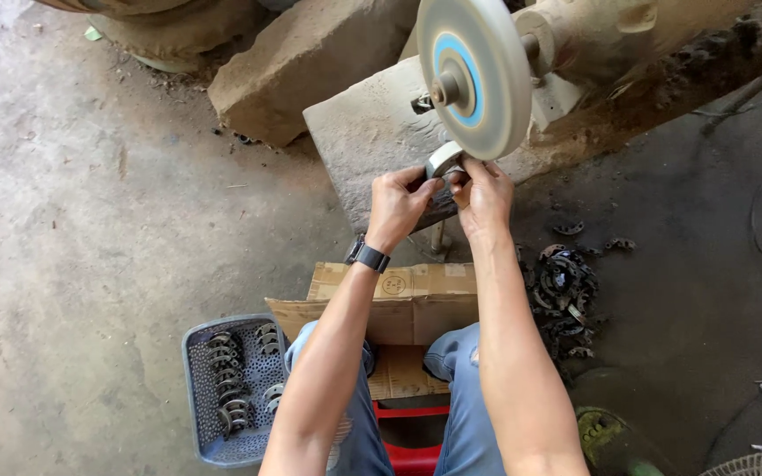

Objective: Grinding and smoothing curved metal components using a bench grinder.

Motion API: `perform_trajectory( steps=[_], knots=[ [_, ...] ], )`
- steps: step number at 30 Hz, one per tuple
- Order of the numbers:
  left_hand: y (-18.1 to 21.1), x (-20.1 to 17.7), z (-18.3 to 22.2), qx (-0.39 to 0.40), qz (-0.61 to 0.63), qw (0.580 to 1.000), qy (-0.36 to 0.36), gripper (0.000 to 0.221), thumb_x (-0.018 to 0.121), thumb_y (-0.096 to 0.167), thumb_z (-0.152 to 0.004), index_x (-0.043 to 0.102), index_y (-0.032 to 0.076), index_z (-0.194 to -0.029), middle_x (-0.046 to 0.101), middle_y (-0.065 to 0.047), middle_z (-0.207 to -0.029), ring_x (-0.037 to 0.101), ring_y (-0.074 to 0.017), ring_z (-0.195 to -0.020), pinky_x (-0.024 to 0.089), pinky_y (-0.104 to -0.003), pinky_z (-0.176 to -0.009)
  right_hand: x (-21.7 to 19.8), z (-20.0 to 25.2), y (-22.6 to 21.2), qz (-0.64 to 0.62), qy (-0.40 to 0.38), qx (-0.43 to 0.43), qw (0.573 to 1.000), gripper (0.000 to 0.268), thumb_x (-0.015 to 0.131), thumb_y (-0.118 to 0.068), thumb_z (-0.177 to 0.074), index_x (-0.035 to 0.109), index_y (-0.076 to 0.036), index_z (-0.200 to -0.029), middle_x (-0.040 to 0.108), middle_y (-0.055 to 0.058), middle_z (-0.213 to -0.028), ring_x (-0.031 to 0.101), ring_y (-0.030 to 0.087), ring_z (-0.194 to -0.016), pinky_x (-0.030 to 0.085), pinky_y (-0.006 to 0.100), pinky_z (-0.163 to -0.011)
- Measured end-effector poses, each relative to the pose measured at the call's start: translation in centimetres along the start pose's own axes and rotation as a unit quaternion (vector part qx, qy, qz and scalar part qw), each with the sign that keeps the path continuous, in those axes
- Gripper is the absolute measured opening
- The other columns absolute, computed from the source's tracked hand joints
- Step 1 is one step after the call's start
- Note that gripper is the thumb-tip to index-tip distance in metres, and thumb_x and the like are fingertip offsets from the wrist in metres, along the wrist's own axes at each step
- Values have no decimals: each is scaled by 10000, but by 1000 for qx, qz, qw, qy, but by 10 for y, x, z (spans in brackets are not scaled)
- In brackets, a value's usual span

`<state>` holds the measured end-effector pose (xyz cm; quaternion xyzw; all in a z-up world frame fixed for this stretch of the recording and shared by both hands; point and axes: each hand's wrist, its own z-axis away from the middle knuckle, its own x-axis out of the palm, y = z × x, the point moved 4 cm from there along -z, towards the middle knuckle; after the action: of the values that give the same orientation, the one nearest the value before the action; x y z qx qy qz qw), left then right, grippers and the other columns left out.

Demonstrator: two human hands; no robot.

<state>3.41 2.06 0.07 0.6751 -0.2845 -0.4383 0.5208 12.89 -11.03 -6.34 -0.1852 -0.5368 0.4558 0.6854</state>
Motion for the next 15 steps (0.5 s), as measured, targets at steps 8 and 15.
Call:
perform_trajectory(
  steps=[8,15],
  knots=[
    [-5,-19,0,26,-46,998,29,145,779,116,-869,754,-15,-927,653,-114,-625,545,-77,-544,474,-302,-517,25,16,-3,24,-14,19,999,121,667,-44,-966,695,7,-1072,717,91,-886,655,148,-638,486,254,-483],
    [7,-13,3,21,-24,999,1,138,780,111,-870,762,-7,-939,718,-113,-680,639,-98,-583,511,-309,-549,5,12,-5,35,-29,24,999,168,666,-63,-989,693,22,-1130,721,78,-924,678,138,-659,485,231,-476]
  ],
)
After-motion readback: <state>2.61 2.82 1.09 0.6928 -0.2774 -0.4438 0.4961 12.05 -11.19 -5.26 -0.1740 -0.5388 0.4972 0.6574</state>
